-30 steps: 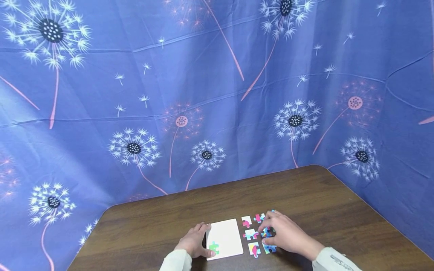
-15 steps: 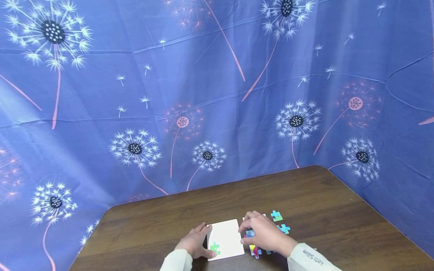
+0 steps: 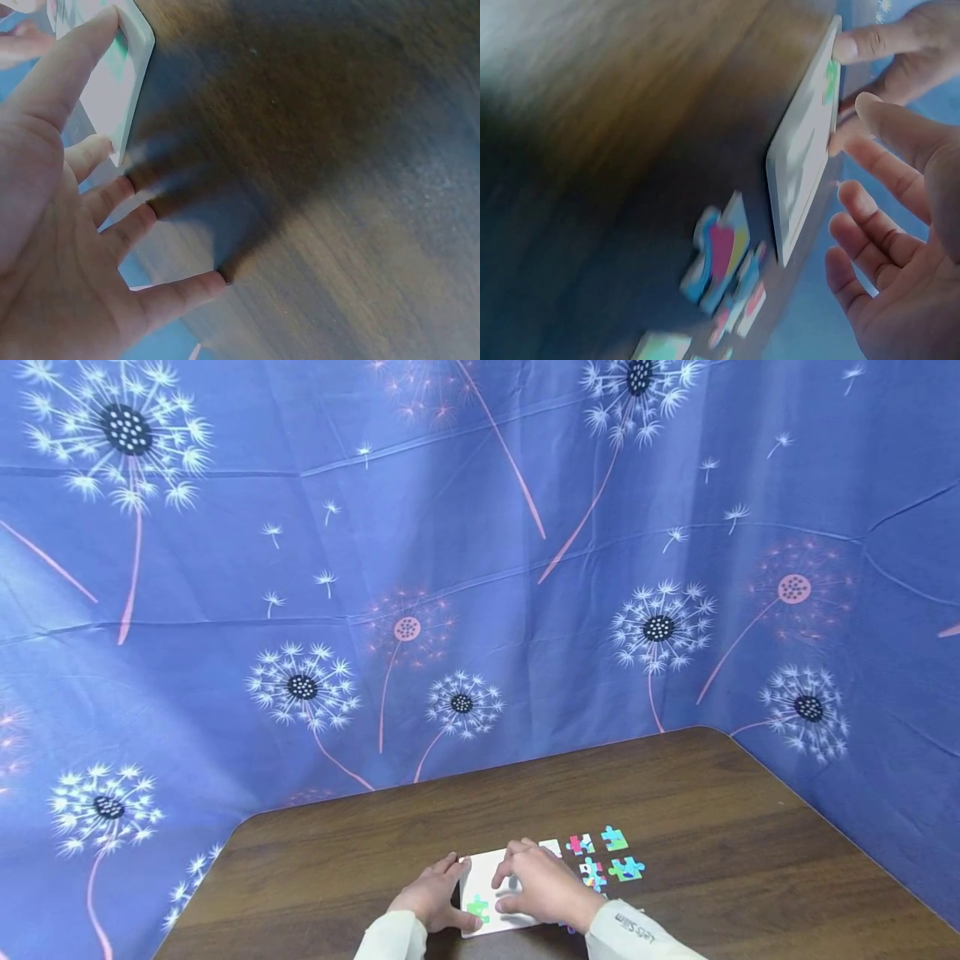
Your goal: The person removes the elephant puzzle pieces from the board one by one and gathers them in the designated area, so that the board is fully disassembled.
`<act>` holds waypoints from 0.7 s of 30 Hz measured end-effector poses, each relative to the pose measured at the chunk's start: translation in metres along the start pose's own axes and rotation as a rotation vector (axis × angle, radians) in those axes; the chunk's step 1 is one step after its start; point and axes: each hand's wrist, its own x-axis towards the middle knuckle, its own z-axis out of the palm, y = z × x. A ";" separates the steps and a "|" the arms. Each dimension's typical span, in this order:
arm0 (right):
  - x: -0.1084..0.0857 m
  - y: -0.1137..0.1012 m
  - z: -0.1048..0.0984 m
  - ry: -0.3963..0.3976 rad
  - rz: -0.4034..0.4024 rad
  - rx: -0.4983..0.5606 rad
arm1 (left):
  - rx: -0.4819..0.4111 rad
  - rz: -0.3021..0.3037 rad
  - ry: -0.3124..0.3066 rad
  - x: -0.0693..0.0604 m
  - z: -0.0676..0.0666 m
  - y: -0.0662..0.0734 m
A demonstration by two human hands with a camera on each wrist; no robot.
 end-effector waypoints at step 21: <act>0.017 -0.009 0.028 0.055 -0.044 -0.155 | 0.043 0.017 0.007 -0.005 -0.006 0.005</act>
